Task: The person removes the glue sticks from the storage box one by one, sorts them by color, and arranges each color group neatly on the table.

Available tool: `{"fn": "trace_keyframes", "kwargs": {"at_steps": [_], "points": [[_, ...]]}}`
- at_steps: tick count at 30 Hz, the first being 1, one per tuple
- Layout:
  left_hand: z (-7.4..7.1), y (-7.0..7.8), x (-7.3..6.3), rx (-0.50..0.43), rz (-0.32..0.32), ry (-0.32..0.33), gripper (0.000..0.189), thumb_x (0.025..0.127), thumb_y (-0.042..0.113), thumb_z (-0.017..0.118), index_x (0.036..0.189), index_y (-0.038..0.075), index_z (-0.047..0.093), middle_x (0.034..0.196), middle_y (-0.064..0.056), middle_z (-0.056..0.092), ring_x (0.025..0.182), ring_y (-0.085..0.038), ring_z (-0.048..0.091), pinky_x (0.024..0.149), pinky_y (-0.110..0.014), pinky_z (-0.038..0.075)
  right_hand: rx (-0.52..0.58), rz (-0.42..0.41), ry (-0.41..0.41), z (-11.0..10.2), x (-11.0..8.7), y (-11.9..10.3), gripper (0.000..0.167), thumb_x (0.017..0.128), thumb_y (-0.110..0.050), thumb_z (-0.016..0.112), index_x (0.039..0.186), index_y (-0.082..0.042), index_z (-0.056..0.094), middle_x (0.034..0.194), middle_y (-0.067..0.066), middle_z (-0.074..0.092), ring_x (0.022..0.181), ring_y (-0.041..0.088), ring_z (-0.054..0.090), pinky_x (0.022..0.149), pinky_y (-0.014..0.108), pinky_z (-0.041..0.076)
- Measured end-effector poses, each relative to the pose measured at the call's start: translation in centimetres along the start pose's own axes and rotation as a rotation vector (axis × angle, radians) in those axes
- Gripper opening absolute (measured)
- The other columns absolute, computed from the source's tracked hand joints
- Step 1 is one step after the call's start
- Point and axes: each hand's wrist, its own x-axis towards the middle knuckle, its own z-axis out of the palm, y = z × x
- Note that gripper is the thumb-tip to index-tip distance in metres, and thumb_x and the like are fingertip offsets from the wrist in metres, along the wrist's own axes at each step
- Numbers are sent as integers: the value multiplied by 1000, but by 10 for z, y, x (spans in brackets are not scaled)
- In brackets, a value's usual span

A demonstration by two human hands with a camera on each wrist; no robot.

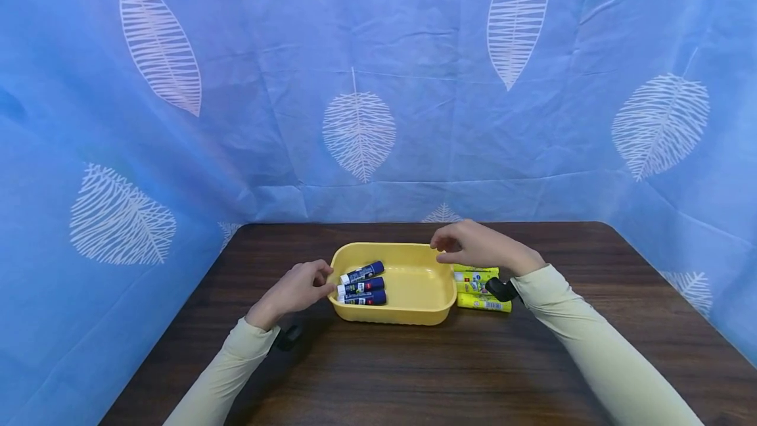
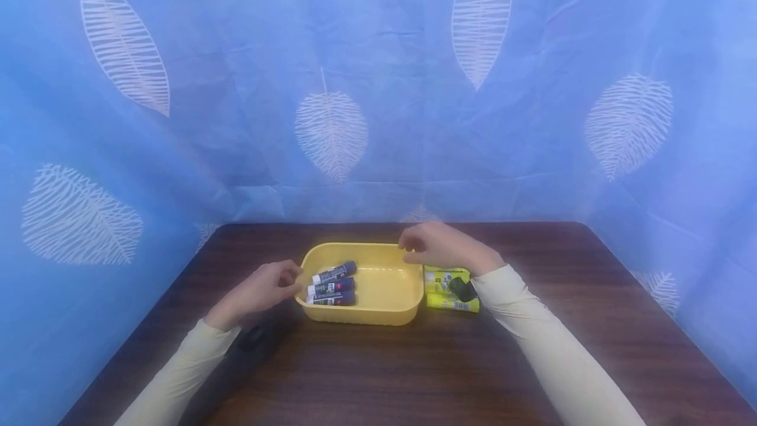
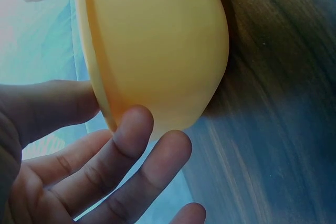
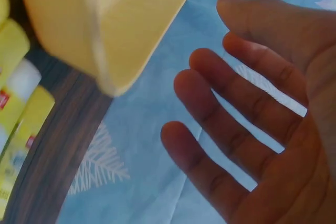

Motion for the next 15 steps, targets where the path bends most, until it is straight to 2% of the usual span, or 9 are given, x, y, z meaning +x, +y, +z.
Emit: {"fn": "trace_keyframes", "kwargs": {"at_steps": [10,15], "points": [[0,-2,3,-17,6,2,33,96,13,72,125,-1,64,91,-4,70,81,-23,66,75,-36,59,74,19,-93,7,44,-13,25,96,-26,73,119,-17,71,112,-3,71,106,22,66,92,40,53],[0,-3,2,-9,12,-1,33,97,13,71,125,-1,64,90,-4,70,79,-21,65,71,-35,56,74,-33,-122,14,65,-14,27,95,-25,75,120,-16,72,113,-4,72,106,21,67,92,38,54]]}}
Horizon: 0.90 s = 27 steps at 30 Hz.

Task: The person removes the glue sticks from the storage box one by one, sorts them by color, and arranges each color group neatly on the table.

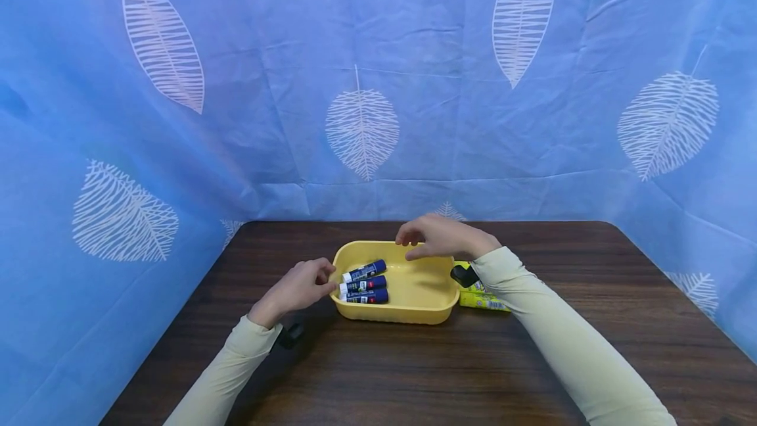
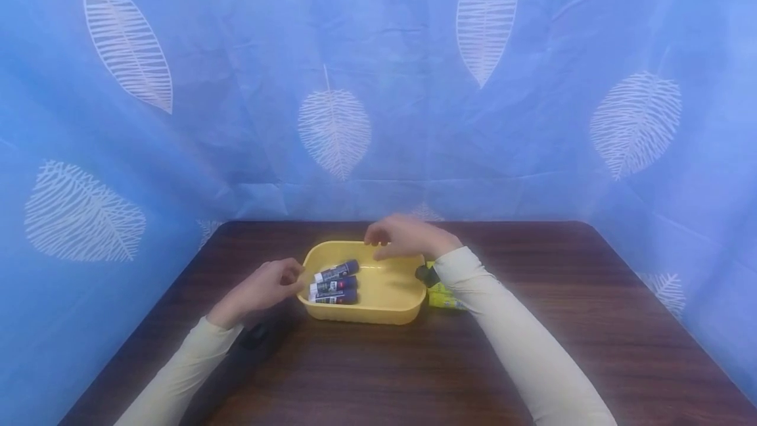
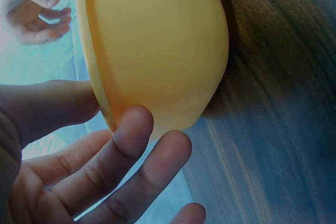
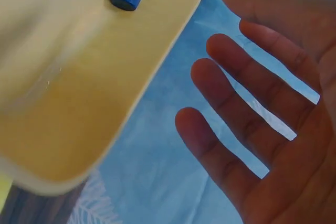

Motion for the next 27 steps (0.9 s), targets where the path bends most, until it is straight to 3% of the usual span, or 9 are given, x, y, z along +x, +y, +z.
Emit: {"fn": "trace_keyframes", "kwargs": {"at_steps": [9,15,27], "points": [[1,3,-3,-15,-4,-5,32,97,12,70,125,-1,64,91,-4,70,81,-23,66,74,-36,57,28,-34,-35,14,30,9,27,95,-20,75,121,-16,72,117,0,73,108,22,68,94,37,54],[1,4,-2,-17,-7,-4,32,97,12,70,125,-1,64,91,-4,69,82,-26,66,74,-36,58,70,-55,-62,26,46,7,29,96,-15,73,123,-6,71,122,11,72,108,24,68,95,37,54],[-1,0,-1,-2,-7,-8,32,97,13,71,125,0,64,91,-4,69,79,-22,64,74,-36,58,87,-43,-101,53,71,2,27,96,-3,69,123,-5,71,123,8,73,117,25,67,103,43,52]]}}
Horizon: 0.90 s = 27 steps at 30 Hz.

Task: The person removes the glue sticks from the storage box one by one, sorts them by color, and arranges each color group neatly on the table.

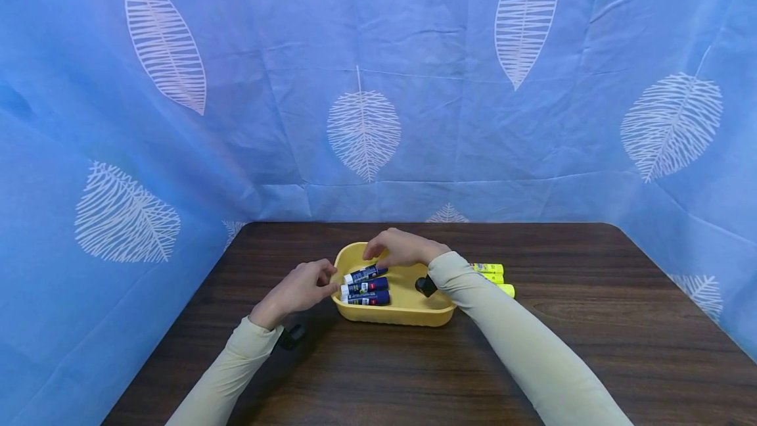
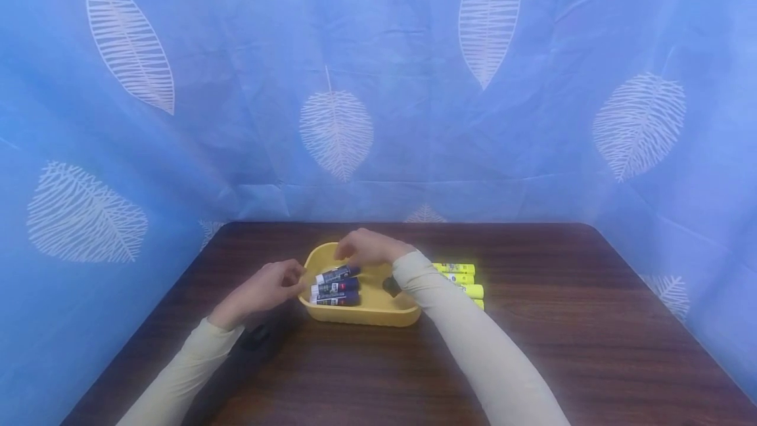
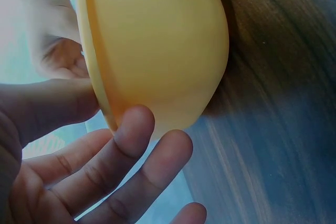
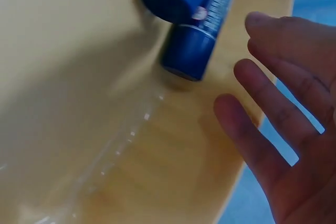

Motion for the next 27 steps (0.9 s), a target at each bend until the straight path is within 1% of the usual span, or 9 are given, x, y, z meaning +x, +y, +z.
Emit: {"fn": "trace_keyframes", "kwargs": {"at_steps": [4,9,15,22,27], "points": [[0,1,0,-7,5,-5,32,97,13,70,125,-1,63,91,-4,69,80,-25,66,73,-35,57,-48,32,-14,7,3,-1,28,97,-3,68,124,-8,72,124,5,72,119,23,66,104,41,51],[-1,1,0,-11,13,-2,32,97,13,70,125,-1,63,91,-4,70,81,-26,67,74,-36,58,-114,28,-42,13,6,-3,28,97,-2,68,124,-10,73,123,3,72,118,22,66,104,40,51],[-1,1,0,-8,13,6,32,97,12,71,125,-1,63,92,-5,69,82,-25,67,75,-36,59,-146,21,-51,17,10,-5,28,96,0,68,121,-10,73,121,3,73,116,19,66,104,38,50],[-1,2,-1,-8,7,5,32,97,12,71,125,-1,63,91,-4,69,80,-24,65,74,-36,58,-176,39,-56,19,14,-8,22,95,-2,70,115,-13,73,113,1,74,108,18,67,98,36,53],[0,1,0,1,11,8,32,97,12,71,124,-1,64,90,-3,69,78,-21,64,73,-36,57,-176,59,-65,21,15,-8,21,95,-4,70,114,-13,70,114,4,72,111,22,65,99,39,52]]}}
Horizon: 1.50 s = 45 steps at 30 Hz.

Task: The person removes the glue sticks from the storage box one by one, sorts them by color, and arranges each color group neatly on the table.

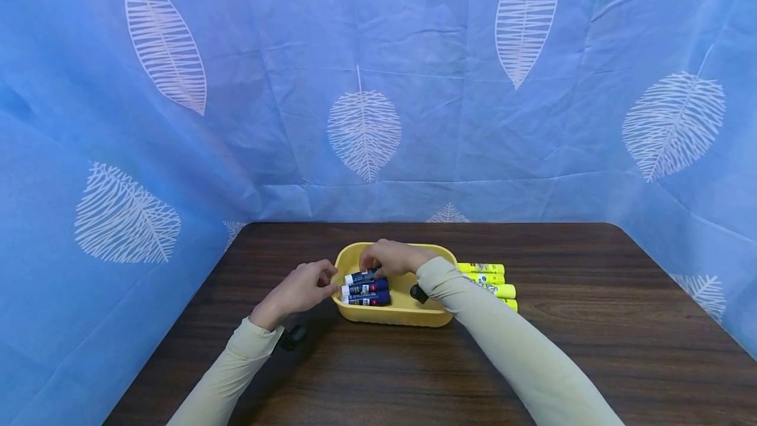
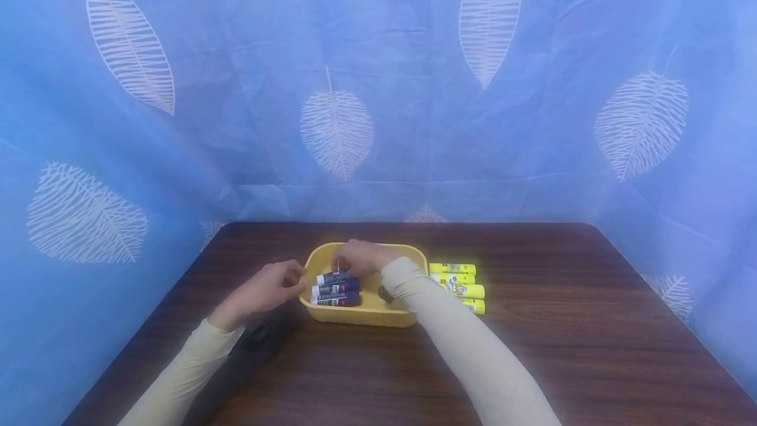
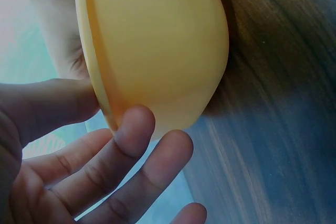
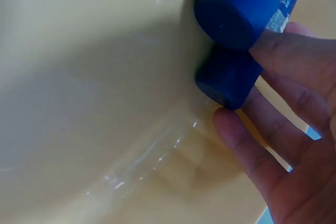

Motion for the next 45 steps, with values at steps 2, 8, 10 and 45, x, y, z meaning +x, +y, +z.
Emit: {"fn": "trace_keyframes", "kwargs": {"at_steps": [2,8,10,45], "points": [[0,0,0,1,3,0,32,97,12,71,124,-2,64,89,-3,69,78,-21,64,73,-36,57,2,13,-1,1,0,0,21,96,-4,70,114,-14,69,116,6,72,114,23,64,101,41,50],[1,-2,1,5,11,-1,30,97,12,70,123,-2,64,90,-3,70,79,-21,66,73,-37,57,-7,22,3,3,0,0,22,96,-5,70,115,-16,68,116,7,72,113,23,64,100,42,50],[1,-3,2,6,12,-4,30,97,12,70,123,-1,64,91,-3,70,80,-20,66,73,-37,57,-9,25,-1,2,-1,-1,22,97,-6,70,116,-17,68,116,6,72,112,22,64,100,41,51],[0,0,0,8,-4,-4,32,96,13,71,124,-1,64,92,-4,69,79,-19,64,75,-37,58,93,-81,229,-37,-56,-27,27,100,-10,66,126,-10,69,123,4,71,114,19,66,100,40,53]]}}
